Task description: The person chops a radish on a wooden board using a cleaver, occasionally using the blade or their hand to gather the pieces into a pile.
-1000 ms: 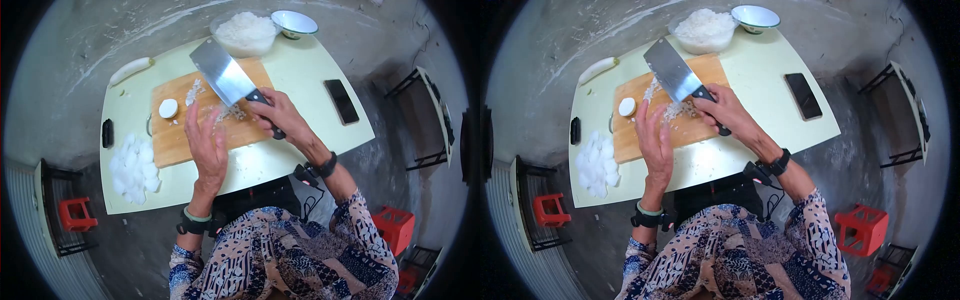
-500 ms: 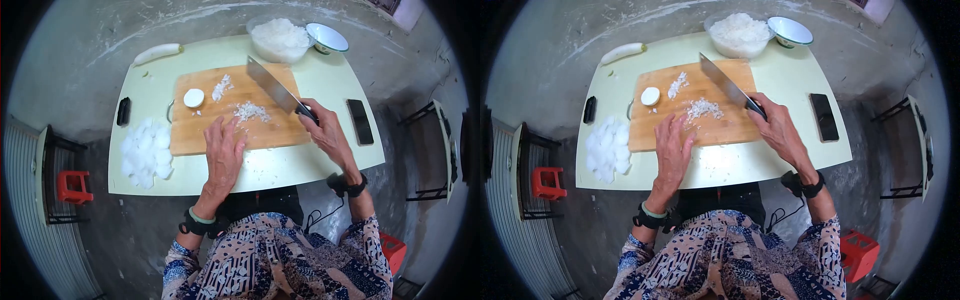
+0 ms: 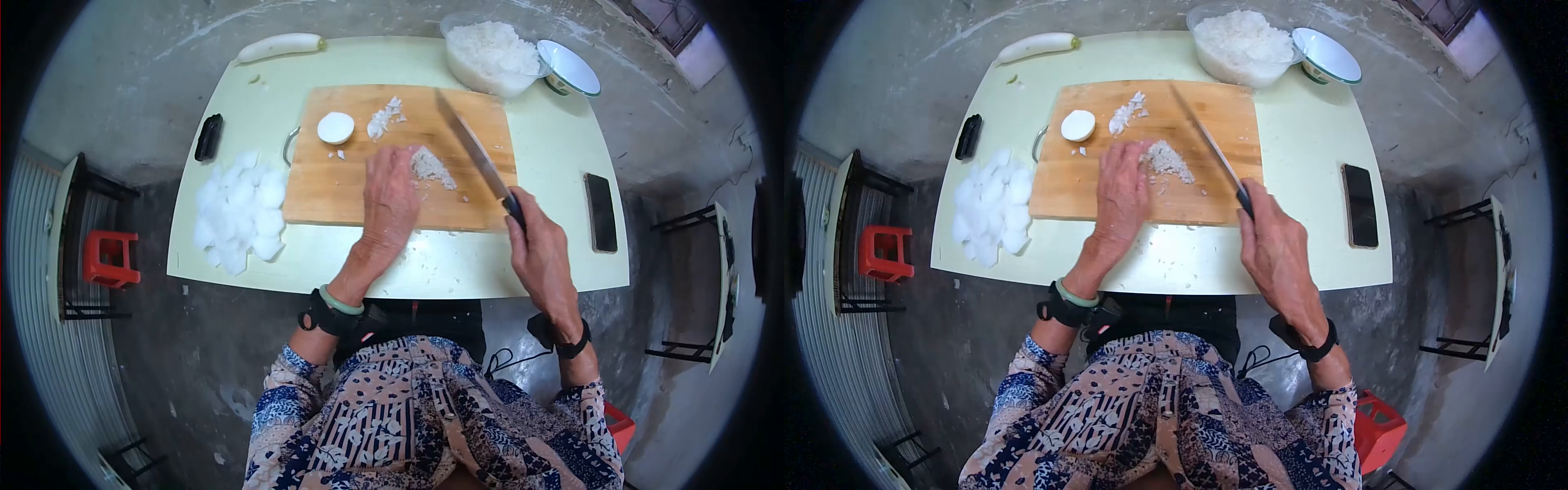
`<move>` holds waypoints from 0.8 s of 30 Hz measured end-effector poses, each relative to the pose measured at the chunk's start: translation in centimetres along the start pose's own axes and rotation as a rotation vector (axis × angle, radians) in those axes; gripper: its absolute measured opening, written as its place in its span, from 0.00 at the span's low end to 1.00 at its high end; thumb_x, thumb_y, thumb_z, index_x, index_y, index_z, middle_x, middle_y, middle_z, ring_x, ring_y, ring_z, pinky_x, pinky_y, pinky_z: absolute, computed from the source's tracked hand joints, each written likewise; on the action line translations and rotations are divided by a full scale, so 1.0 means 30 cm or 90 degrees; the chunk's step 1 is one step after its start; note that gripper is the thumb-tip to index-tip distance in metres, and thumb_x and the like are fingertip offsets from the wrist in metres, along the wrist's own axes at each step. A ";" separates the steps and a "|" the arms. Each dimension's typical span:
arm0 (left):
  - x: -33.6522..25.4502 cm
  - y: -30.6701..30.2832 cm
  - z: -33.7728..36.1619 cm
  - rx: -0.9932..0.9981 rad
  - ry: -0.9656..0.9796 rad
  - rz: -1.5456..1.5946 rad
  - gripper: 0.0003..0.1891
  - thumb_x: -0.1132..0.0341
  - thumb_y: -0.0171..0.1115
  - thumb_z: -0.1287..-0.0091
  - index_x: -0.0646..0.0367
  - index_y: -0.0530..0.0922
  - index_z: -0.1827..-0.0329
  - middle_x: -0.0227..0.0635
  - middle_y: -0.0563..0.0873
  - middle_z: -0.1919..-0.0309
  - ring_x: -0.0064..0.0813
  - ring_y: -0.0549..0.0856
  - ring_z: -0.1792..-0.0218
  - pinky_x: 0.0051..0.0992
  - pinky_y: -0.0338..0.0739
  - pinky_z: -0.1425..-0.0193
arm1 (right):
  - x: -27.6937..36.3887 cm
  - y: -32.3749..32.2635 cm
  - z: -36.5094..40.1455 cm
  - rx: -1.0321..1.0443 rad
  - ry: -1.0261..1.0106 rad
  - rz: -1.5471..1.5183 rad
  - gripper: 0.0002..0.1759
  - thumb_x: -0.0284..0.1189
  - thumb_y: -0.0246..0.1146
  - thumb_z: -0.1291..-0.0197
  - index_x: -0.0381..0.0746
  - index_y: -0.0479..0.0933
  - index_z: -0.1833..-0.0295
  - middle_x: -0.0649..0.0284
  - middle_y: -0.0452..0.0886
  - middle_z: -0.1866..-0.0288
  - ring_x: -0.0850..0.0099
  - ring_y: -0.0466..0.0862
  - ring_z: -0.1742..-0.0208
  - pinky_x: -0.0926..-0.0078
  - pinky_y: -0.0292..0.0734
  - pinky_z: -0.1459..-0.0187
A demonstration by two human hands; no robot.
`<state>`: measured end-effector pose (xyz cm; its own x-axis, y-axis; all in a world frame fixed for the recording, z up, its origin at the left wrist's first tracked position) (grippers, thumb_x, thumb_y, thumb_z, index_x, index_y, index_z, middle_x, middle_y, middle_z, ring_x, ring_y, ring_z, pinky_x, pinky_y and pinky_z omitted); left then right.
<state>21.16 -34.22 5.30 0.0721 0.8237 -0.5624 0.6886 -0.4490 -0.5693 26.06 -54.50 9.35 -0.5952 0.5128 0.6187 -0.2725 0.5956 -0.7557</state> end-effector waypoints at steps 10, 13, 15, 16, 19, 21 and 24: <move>-0.016 0.077 0.012 0.187 0.027 0.016 0.31 0.69 0.72 0.36 0.66 0.73 0.30 0.53 0.78 0.36 0.54 0.74 0.34 0.44 0.69 0.26 | 0.004 0.071 0.074 0.055 0.078 -0.067 0.23 0.18 0.57 0.30 0.33 0.67 0.30 0.38 0.82 0.50 0.37 0.85 0.53 0.47 0.80 0.52; -0.036 0.054 0.007 0.150 0.021 0.000 0.32 0.68 0.75 0.39 0.65 0.74 0.32 0.51 0.80 0.39 0.52 0.75 0.35 0.44 0.70 0.27 | 0.027 0.081 0.048 0.059 0.043 -0.076 0.23 0.18 0.57 0.29 0.33 0.68 0.30 0.37 0.83 0.50 0.37 0.85 0.52 0.48 0.80 0.52; -0.017 0.043 -0.002 0.120 0.013 -0.006 0.31 0.69 0.76 0.39 0.65 0.75 0.33 0.50 0.81 0.41 0.51 0.76 0.37 0.43 0.71 0.28 | 0.035 0.067 0.031 0.027 0.031 -0.098 0.23 0.18 0.57 0.29 0.32 0.68 0.30 0.37 0.83 0.51 0.37 0.85 0.52 0.48 0.80 0.53; 0.008 0.029 -0.002 0.081 0.001 0.002 0.26 0.70 0.74 0.38 0.64 0.78 0.36 0.47 0.83 0.45 0.48 0.79 0.41 0.41 0.75 0.33 | 0.032 0.073 0.026 0.026 0.030 -0.098 0.23 0.18 0.57 0.29 0.32 0.68 0.30 0.37 0.83 0.51 0.37 0.85 0.52 0.48 0.80 0.53; 0.073 0.007 -0.006 0.047 -0.079 0.080 0.18 0.73 0.73 0.38 0.61 0.82 0.45 0.43 0.85 0.52 0.45 0.83 0.49 0.39 0.79 0.42 | 0.059 0.049 0.004 -0.040 -0.054 -0.095 0.23 0.19 0.57 0.29 0.32 0.69 0.30 0.38 0.83 0.50 0.38 0.85 0.52 0.48 0.81 0.53; 0.119 0.004 0.000 0.052 -0.147 0.148 0.14 0.74 0.73 0.39 0.60 0.83 0.51 0.42 0.85 0.56 0.46 0.83 0.52 0.40 0.79 0.47 | 0.039 0.085 -0.016 0.043 -0.011 -0.031 0.23 0.20 0.58 0.29 0.32 0.69 0.30 0.38 0.83 0.49 0.38 0.85 0.52 0.49 0.81 0.52; 0.122 -0.038 -0.013 0.007 -0.101 0.132 0.08 0.76 0.70 0.36 0.60 0.84 0.56 0.40 0.86 0.61 0.44 0.84 0.58 0.38 0.79 0.52 | 0.050 0.073 -0.023 0.026 -0.013 -0.030 0.23 0.20 0.58 0.29 0.32 0.70 0.30 0.39 0.84 0.49 0.39 0.85 0.52 0.49 0.81 0.51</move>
<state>20.91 -30.55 4.14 0.0973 0.6493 -0.7543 0.6631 -0.6074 -0.4373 25.10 -51.99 8.79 -0.5961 0.4720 0.6496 -0.3312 0.5925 -0.7344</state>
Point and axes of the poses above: each hand's wrist, its own z-axis away from the middle knuckle, its own y-axis out of the palm, x = y × z, the point moved 10 cm from there along -z, towards the middle knuckle
